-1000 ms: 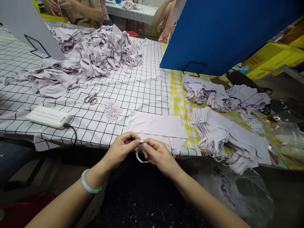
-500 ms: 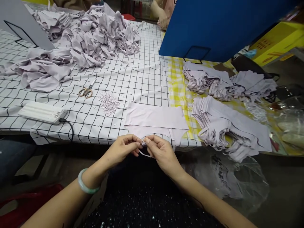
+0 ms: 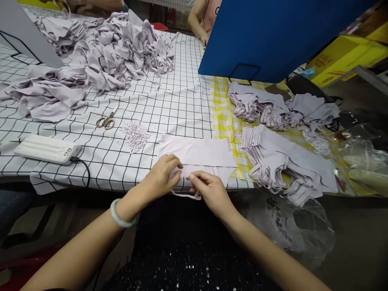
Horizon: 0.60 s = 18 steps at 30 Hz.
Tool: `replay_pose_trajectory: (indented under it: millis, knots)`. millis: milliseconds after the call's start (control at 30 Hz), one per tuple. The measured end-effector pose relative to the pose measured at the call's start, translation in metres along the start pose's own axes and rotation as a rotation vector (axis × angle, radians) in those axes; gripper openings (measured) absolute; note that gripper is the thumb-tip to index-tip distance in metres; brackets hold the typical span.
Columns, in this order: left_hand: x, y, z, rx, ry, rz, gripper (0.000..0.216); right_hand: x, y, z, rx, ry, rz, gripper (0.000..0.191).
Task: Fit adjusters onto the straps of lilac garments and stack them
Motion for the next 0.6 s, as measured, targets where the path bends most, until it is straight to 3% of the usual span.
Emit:
replay_pose_trajectory:
  millis: [100, 233, 367, 500, 600]
  knots:
    - [0.009, -0.026, -0.025, 0.14, -0.019, -0.208, 0.017, -0.006, 0.004, -0.022, 0.201, 0.084, -0.147, 0.025]
    - [0.021, -0.05, -0.044, 0.155, -0.061, -0.293, 0.015, -0.001, 0.003, -0.04, 0.33, 0.068, -0.241, 0.019]
    - [0.016, -0.054, -0.046, 0.144, 0.0, -0.195, 0.015, 0.006, -0.002, -0.049, 0.384, 0.085, -0.276, 0.016]
    - [0.012, -0.051, -0.048, 0.183, -0.042, -0.135, 0.008, 0.005, -0.006, -0.059, 0.377, 0.15, -0.314, 0.015]
    - [0.009, -0.052, -0.053, 0.113, -0.029, -0.109, 0.012, 0.002, -0.006, -0.064, 0.331, 0.181, -0.317, 0.017]
Point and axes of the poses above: each hand's wrist, its own z-axis away from the middle knuckle, its own x-axis out of the palm, y = z × x, the point moved 3 cm from there along -z, towards the middle knuckle, and after that the axes turned 2 degrees about x, right-handed, at the moved point
